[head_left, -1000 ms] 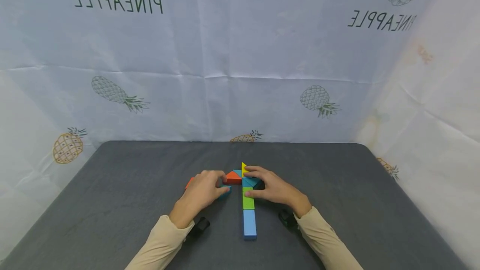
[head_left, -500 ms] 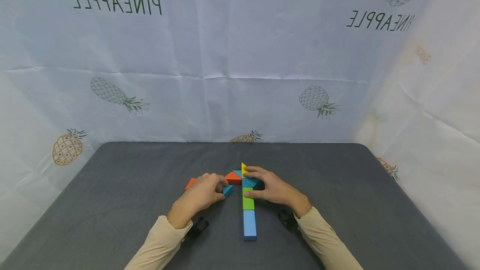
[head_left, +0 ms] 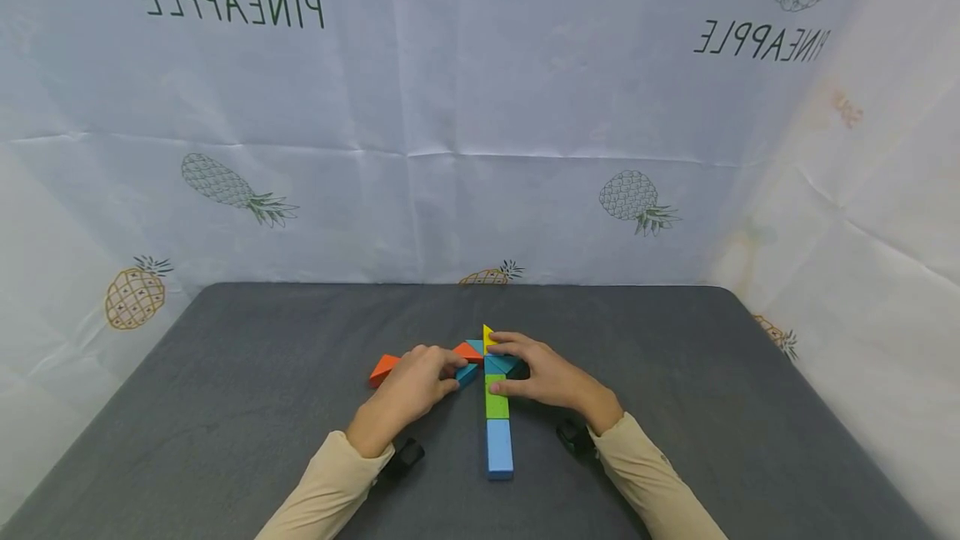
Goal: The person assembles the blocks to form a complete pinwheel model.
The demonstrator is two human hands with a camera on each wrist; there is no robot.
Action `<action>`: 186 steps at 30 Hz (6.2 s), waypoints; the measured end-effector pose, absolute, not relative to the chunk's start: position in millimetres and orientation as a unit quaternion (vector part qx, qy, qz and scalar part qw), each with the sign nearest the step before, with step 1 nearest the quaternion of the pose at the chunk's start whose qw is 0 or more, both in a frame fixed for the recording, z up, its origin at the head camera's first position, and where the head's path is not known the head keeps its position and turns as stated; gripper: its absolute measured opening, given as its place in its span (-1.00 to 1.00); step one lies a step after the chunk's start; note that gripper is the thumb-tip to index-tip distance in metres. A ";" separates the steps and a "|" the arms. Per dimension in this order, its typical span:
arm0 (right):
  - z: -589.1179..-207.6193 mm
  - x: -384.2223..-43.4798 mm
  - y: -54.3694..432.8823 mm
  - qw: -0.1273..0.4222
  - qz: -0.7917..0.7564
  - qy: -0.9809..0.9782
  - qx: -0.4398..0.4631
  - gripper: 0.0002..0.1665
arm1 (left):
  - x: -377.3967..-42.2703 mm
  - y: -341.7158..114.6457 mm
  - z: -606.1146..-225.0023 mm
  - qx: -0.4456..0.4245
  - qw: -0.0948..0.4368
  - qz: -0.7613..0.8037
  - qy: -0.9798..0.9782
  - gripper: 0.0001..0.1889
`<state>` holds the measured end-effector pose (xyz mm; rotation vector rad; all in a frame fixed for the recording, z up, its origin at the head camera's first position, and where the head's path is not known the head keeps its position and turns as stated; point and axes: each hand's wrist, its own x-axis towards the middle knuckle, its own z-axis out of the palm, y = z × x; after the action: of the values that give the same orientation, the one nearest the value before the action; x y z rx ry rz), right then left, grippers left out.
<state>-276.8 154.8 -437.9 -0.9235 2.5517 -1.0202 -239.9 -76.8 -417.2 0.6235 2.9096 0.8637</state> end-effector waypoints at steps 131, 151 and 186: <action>-437.1 -276.2 154.3 0.123 -0.340 0.879 -0.310 -0.21 | -261.0 -159.4 -395.9 0.150 0.122 0.287 0.938 -0.72; -439.1 -276.9 154.4 0.119 -0.337 0.883 -0.304 -0.21 | -257.5 -141.5 -400.1 0.180 0.127 0.289 0.931 -0.73; -440.0 -276.8 153.9 0.121 -0.334 0.885 -0.303 -0.21 | -245.0 -121.2 -395.1 0.195 0.198 0.259 0.925 -0.55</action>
<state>-276.8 153.9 -440.0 -0.8838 2.5838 -0.9753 -245.0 -121.2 -395.1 0.5455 2.5879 0.7256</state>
